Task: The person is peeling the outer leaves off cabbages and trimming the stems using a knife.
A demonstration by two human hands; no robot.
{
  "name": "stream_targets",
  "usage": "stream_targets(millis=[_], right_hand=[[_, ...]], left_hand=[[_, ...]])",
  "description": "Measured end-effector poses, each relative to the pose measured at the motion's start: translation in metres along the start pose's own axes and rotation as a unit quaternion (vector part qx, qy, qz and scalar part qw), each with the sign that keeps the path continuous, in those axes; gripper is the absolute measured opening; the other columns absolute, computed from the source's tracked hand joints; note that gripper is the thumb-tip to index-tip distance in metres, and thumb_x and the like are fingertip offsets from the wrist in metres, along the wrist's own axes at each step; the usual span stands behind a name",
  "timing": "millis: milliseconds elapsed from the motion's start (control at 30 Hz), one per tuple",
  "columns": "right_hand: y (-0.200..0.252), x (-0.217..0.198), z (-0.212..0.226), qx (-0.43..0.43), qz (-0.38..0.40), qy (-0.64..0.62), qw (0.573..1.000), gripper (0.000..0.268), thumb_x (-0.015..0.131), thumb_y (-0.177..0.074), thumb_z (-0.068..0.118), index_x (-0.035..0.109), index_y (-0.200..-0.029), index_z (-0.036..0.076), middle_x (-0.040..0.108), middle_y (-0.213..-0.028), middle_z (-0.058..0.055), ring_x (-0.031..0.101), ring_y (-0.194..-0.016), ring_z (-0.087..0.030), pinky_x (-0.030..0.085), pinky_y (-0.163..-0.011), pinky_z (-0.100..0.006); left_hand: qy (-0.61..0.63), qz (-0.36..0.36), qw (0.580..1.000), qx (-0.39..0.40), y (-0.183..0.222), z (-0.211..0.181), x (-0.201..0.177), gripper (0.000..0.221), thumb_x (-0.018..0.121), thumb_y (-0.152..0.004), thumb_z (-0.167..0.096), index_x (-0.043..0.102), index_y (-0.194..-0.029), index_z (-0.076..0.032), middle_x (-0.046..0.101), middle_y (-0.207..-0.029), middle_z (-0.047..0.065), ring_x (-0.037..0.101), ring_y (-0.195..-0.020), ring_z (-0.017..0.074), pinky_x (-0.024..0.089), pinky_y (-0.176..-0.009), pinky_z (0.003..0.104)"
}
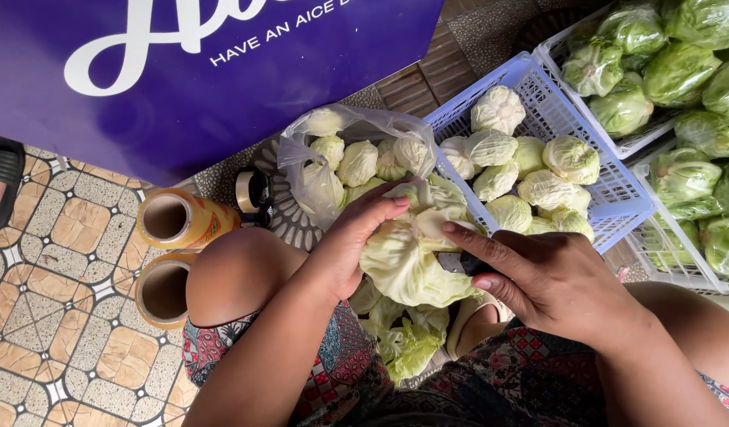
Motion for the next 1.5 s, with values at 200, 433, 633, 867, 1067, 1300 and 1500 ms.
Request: stream_targets(millis=[200, 433, 633, 867, 1067, 1300, 1500], right_hand=[[-0.001, -0.003, 0.005, -0.007, -0.013, 0.020, 1.000, 0.053, 0.048, -0.102, 0.044, 0.048, -0.153, 0.028, 0.069, -0.082, 0.001, 0.054, -0.046, -0.027, 0.046, -0.048, -0.039], [0.000, 0.004, -0.002, 0.026, 0.044, -0.068, 0.996, 0.055, 0.050, -0.098, 0.045, 0.049, -0.151, 0.030, 0.073, -0.077, 0.003, 0.059, -0.046, -0.024, 0.048, -0.049, -0.036], [0.014, 0.008, -0.031, 0.144, -0.031, -0.235, 0.961, 0.057, 0.050, -0.099, 0.033, 0.046, -0.153, 0.014, 0.049, -0.053, 0.002, 0.041, -0.036, -0.010, 0.036, -0.040, -0.026], [0.008, 0.025, -0.025, 0.218, -0.162, -0.635, 0.723, 0.061, 0.048, -0.102, 0.034, 0.042, -0.155, 0.004, 0.034, -0.060, -0.002, 0.029, -0.040, -0.011, 0.024, -0.037, -0.022], [-0.002, 0.023, -0.020, 0.215, -0.133, -0.618, 0.745, 0.074, 0.047, -0.101, 0.043, 0.025, -0.164, 0.011, 0.029, -0.063, 0.000, 0.023, -0.042, -0.011, 0.025, -0.041, -0.022], [-0.002, 0.030, -0.019, 0.204, -0.096, -0.594, 0.772, 0.071, 0.043, -0.102, 0.040, 0.021, -0.164, 0.013, 0.031, -0.057, 0.003, 0.028, -0.043, -0.009, 0.027, -0.040, -0.022], [-0.002, 0.031, -0.019, 0.200, -0.096, -0.576, 0.786, 0.071, 0.042, -0.103, 0.041, 0.021, -0.165, 0.012, 0.032, -0.062, 0.004, 0.032, -0.047, -0.009, 0.030, -0.042, -0.022]], left_hand=[[-0.053, 0.020, 0.998, -0.027, 0.006, -0.002, 0.009, 0.050, 0.067, -0.081, -0.021, 0.069, -0.130, -0.013, 0.075, -0.116, 0.009, 0.071, -0.101, 0.0251, 0.054, -0.083, 0.035], [-0.059, 0.044, 0.997, -0.030, 0.008, 0.002, 0.008, 0.044, 0.068, -0.084, -0.019, 0.070, -0.127, -0.012, 0.076, -0.112, 0.008, 0.072, -0.100, 0.0248, 0.055, -0.082, 0.035], [0.037, 0.115, 0.984, 0.133, 0.004, -0.018, 0.019, 0.100, 0.082, -0.067, -0.008, 0.036, -0.157, -0.012, 0.055, -0.129, 0.014, 0.060, -0.111, 0.0270, 0.058, -0.088, 0.037], [0.206, 0.153, 0.946, 0.197, -0.004, -0.002, 0.019, 0.070, 0.073, -0.078, 0.004, 0.048, -0.141, -0.013, 0.060, -0.125, 0.011, 0.056, -0.121, 0.0281, 0.054, -0.096, 0.041], [0.190, 0.129, 0.952, 0.203, -0.007, 0.005, 0.009, 0.098, 0.079, -0.079, 0.003, 0.030, -0.159, -0.021, 0.070, -0.093, -0.001, 0.065, -0.087, 0.0105, 0.046, -0.100, 0.033], [0.070, 0.052, 0.971, 0.221, 0.002, 0.000, 0.010, 0.074, 0.083, -0.074, 0.000, 0.048, -0.139, -0.010, 0.069, -0.119, 0.010, 0.068, -0.108, 0.0248, 0.057, -0.100, 0.044], [0.042, 0.104, 0.942, 0.316, 0.025, -0.023, 0.032, 0.075, 0.082, -0.079, 0.004, 0.044, -0.142, -0.010, 0.060, -0.138, 0.016, 0.061, -0.127, 0.0300, 0.054, -0.108, 0.046]])
Point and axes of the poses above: each hand's wrist, its own y-axis away from the middle knuckle, its own x-axis out of the palm, z = x × y, the point moved 10 cm from there along -y, towards the middle knuckle
